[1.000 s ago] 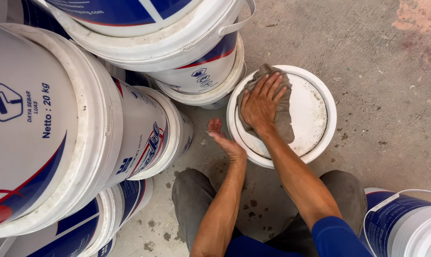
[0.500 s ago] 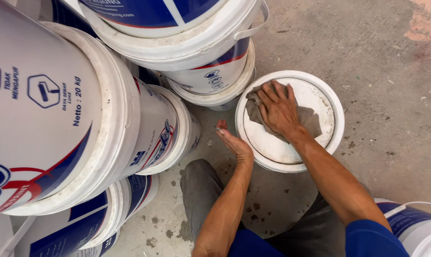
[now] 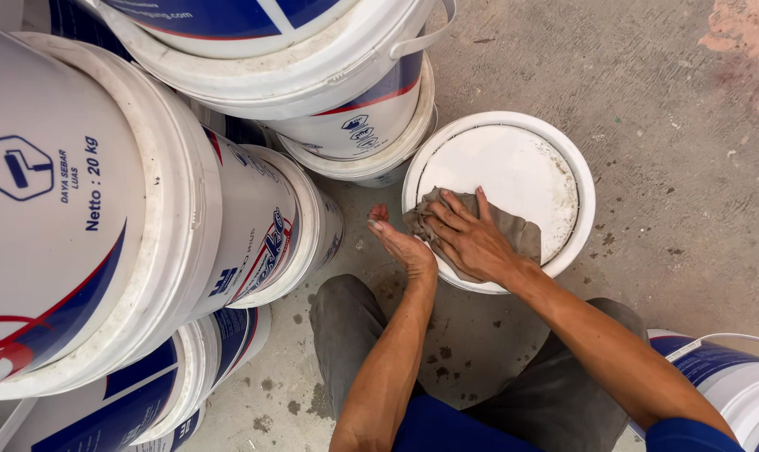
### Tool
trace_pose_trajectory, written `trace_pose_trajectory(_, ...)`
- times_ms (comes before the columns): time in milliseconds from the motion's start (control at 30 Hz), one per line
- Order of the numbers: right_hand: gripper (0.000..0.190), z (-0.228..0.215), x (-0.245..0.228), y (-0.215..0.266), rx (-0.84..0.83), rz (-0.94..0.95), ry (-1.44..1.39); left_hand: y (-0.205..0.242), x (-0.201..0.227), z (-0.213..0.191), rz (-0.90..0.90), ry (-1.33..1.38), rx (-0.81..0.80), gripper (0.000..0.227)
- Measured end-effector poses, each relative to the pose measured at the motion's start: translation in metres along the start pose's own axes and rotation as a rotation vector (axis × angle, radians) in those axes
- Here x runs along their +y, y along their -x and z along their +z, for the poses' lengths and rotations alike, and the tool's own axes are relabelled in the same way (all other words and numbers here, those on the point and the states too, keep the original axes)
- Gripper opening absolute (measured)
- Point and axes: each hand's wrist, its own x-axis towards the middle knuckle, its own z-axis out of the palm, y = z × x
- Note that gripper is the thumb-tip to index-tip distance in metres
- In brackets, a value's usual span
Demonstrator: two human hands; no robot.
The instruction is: The person wipes the lids of white paint buckets using a cloth, then rinses the cloth in a red bucket of water.
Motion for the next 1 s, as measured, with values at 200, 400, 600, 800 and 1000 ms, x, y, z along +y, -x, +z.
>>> trace_pose_trajectory(200,0.043,0.015,0.038,-0.072,0.153,0.359,0.221,0.01,-0.013,-0.009,0.015,-0.077,0.041,0.064)
trace_pose_trajectory(400,0.057,0.036,0.017,-0.1,0.177,0.807,0.158,0.009,0.02,0.005,0.029,-0.051,0.036,0.068)
trace_pose_trajectory(600,0.037,0.022,0.0,-0.037,0.107,0.082,0.034,0.012,0.01,0.001,-0.015,-0.06,0.006,0.076)
trace_pose_trajectory(800,0.036,0.001,0.002,-0.039,0.095,0.139,0.191,0.007,0.003,-0.003,0.006,-0.066,-0.016,0.072)
trace_pose_trajectory(1000,0.038,0.02,0.012,-0.073,0.22,0.327,0.178,0.003,0.013,0.001,0.079,-0.091,0.027,0.053)
